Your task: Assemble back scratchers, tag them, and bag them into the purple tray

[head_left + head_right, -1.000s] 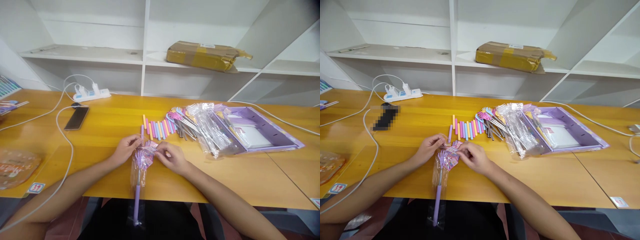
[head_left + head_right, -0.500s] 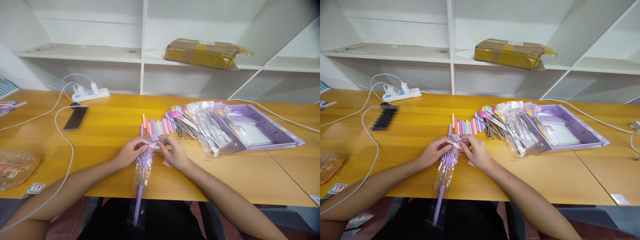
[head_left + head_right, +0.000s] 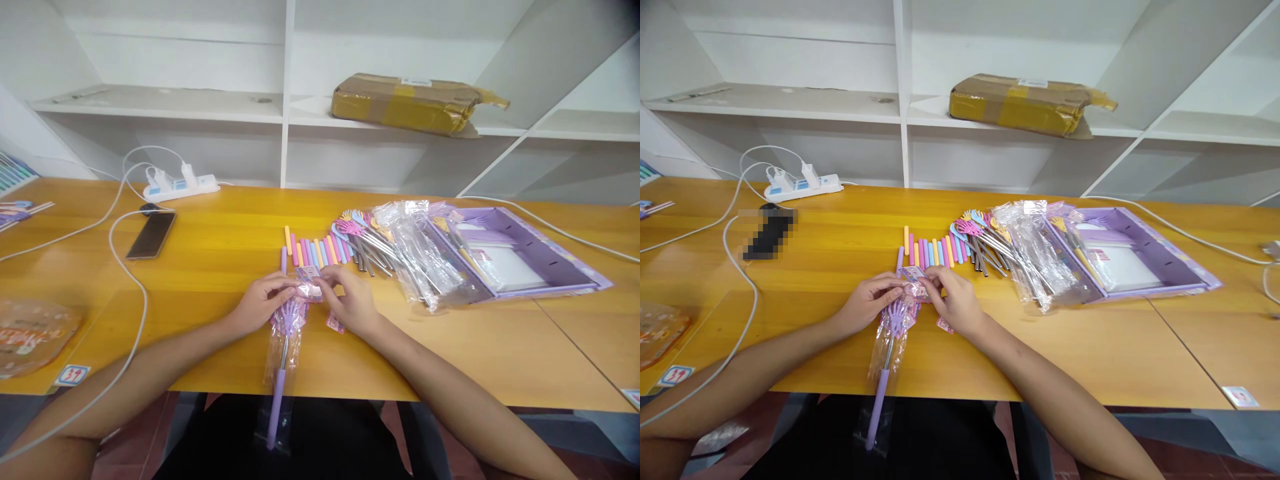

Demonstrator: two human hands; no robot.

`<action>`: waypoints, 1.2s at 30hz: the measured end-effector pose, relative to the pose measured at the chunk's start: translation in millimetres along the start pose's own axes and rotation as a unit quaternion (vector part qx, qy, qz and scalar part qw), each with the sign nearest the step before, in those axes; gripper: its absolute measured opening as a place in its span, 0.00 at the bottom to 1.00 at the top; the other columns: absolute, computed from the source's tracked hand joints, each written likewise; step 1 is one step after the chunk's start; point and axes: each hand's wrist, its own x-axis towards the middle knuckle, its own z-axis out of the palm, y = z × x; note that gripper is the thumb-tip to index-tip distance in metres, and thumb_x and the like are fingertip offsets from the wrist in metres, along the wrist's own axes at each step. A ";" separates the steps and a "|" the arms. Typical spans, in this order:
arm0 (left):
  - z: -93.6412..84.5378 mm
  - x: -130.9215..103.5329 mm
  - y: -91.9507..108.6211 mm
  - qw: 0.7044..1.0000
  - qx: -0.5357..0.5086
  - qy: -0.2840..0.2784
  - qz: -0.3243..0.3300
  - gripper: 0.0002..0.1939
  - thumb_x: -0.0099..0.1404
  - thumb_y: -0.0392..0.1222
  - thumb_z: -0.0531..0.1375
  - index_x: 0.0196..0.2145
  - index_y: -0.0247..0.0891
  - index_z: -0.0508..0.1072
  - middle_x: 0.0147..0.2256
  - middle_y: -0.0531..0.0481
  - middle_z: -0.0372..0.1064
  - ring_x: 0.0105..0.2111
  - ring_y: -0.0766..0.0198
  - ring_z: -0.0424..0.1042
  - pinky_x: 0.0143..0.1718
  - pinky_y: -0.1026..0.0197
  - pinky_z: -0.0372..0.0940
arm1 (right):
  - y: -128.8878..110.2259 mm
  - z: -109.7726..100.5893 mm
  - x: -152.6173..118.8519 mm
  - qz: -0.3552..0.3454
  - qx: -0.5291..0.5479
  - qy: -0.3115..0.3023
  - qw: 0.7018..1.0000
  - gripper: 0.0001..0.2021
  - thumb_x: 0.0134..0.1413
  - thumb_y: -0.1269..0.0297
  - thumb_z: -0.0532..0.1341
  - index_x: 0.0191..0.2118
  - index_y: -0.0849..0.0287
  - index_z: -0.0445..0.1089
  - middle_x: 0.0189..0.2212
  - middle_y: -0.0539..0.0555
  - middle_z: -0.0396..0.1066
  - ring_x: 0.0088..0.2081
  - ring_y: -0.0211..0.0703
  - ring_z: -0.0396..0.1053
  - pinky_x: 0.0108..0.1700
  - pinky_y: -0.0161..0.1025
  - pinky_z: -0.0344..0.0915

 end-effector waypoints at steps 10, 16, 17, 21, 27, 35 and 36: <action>-0.4 0.0 5.4 1.000 -0.006 0.008 0.002 0.12 0.74 0.47 0.60 0.46 0.40 0.81 0.44 0.46 0.75 0.46 0.58 0.74 0.52 0.53 0.66 | 2.9 -2.2 1.2 0.001 0.006 -0.031 1.000 0.01 0.70 0.66 0.61 0.44 0.55 0.68 0.32 0.50 0.75 0.29 0.38 0.73 0.32 0.35 0.72; -0.9 0.1 6.6 1.000 -0.015 0.000 0.000 0.12 0.75 0.47 0.60 0.42 0.39 0.81 0.41 0.47 0.73 0.44 0.59 0.73 0.48 0.56 0.66 | 6.8 -1.0 -0.5 0.012 0.040 -0.073 0.997 0.12 0.71 0.64 0.61 0.56 0.54 0.66 0.32 0.49 0.76 0.30 0.38 0.75 0.34 0.35 0.73; -1.1 0.0 6.7 1.000 -0.017 0.000 -0.002 0.12 0.75 0.47 0.60 0.42 0.39 0.81 0.41 0.47 0.72 0.43 0.59 0.73 0.47 0.56 0.65 | 7.0 -1.2 -0.6 0.008 0.039 -0.073 0.997 0.13 0.71 0.64 0.61 0.57 0.54 0.65 0.32 0.49 0.76 0.29 0.38 0.75 0.33 0.35 0.73; -2.3 -0.1 7.4 1.000 -0.012 0.001 -0.008 0.14 0.75 0.49 0.60 0.40 0.38 0.81 0.39 0.49 0.70 0.41 0.61 0.71 0.45 0.58 0.64 | 7.7 -3.5 0.1 -0.042 -0.005 -0.075 0.996 0.10 0.71 0.65 0.61 0.54 0.53 0.69 0.39 0.53 0.80 0.34 0.41 0.78 0.40 0.38 0.76; -2.0 -0.3 8.6 1.000 -0.004 0.003 0.001 0.15 0.75 0.50 0.59 0.41 0.38 0.82 0.40 0.47 0.72 0.43 0.59 0.72 0.47 0.56 0.66 | 5.5 -8.3 3.1 -0.074 -0.019 -0.101 0.992 0.11 0.71 0.66 0.61 0.55 0.53 0.71 0.45 0.56 0.80 0.39 0.43 0.79 0.43 0.43 0.77; -2.3 -2.2 9.8 1.000 -0.014 0.000 0.017 0.12 0.74 0.48 0.60 0.43 0.40 0.82 0.42 0.46 0.75 0.45 0.58 0.74 0.49 0.56 0.67 | -4.3 -16.1 11.4 -0.038 0.114 -0.177 0.977 0.14 0.72 0.67 0.57 0.58 0.53 0.72 0.42 0.55 0.74 0.41 0.43 0.74 0.45 0.43 0.76; -2.5 -2.5 10.3 1.000 -0.018 0.004 0.017 0.12 0.74 0.48 0.60 0.42 0.40 0.82 0.42 0.46 0.75 0.45 0.58 0.74 0.49 0.56 0.67 | -5.5 -16.9 12.0 -0.031 0.124 -0.184 0.975 0.15 0.72 0.68 0.58 0.59 0.52 0.72 0.43 0.56 0.73 0.42 0.43 0.74 0.46 0.44 0.76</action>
